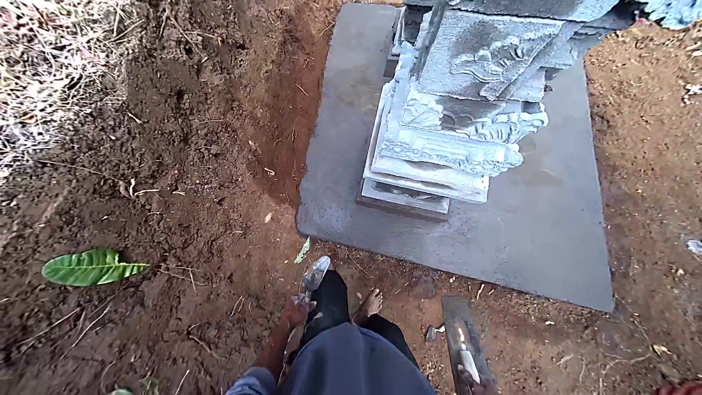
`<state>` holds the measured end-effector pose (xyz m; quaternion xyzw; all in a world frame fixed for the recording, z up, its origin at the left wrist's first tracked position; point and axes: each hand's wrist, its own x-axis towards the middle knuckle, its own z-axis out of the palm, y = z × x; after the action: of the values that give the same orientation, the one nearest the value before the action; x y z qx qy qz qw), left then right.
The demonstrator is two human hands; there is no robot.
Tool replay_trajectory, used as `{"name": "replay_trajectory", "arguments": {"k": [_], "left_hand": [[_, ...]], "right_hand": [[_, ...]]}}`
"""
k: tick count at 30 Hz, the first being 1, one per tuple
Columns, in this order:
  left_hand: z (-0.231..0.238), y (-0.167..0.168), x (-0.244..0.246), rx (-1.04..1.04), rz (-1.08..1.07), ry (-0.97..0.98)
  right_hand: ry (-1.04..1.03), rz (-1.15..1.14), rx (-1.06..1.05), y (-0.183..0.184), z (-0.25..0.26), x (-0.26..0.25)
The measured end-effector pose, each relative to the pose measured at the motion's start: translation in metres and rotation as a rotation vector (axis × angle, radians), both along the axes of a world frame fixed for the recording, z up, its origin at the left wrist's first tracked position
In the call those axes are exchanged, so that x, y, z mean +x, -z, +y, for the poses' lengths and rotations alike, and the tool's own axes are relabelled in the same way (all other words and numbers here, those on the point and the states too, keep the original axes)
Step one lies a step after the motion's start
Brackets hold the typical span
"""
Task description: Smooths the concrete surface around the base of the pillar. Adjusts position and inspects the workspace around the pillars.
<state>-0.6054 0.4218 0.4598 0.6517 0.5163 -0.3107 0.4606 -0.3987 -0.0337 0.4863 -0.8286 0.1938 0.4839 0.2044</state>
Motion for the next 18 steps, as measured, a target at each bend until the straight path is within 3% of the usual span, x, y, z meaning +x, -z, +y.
{"name": "replay_trajectory", "arguments": {"k": [4, 7, 10, 18], "left_hand": [[0.022, 0.005, -0.037, -0.027, -0.031, -0.204], [0.044, 0.014, -0.064, -0.060, -0.017, -0.276], [0.067, 0.002, -0.080, -0.086, -0.088, -0.384], [0.100, -0.025, -0.049, 0.060, -0.142, -0.495]], "right_hand": [[-0.298, 0.109, -0.139, 0.015, 0.040, 0.024], [-0.329, 0.110, -0.150, 0.021, 0.081, 0.030], [-0.382, 0.068, -0.059, 0.014, 0.130, 0.033], [-0.729, 0.016, -0.048, -0.014, 0.255, 0.062]]}}
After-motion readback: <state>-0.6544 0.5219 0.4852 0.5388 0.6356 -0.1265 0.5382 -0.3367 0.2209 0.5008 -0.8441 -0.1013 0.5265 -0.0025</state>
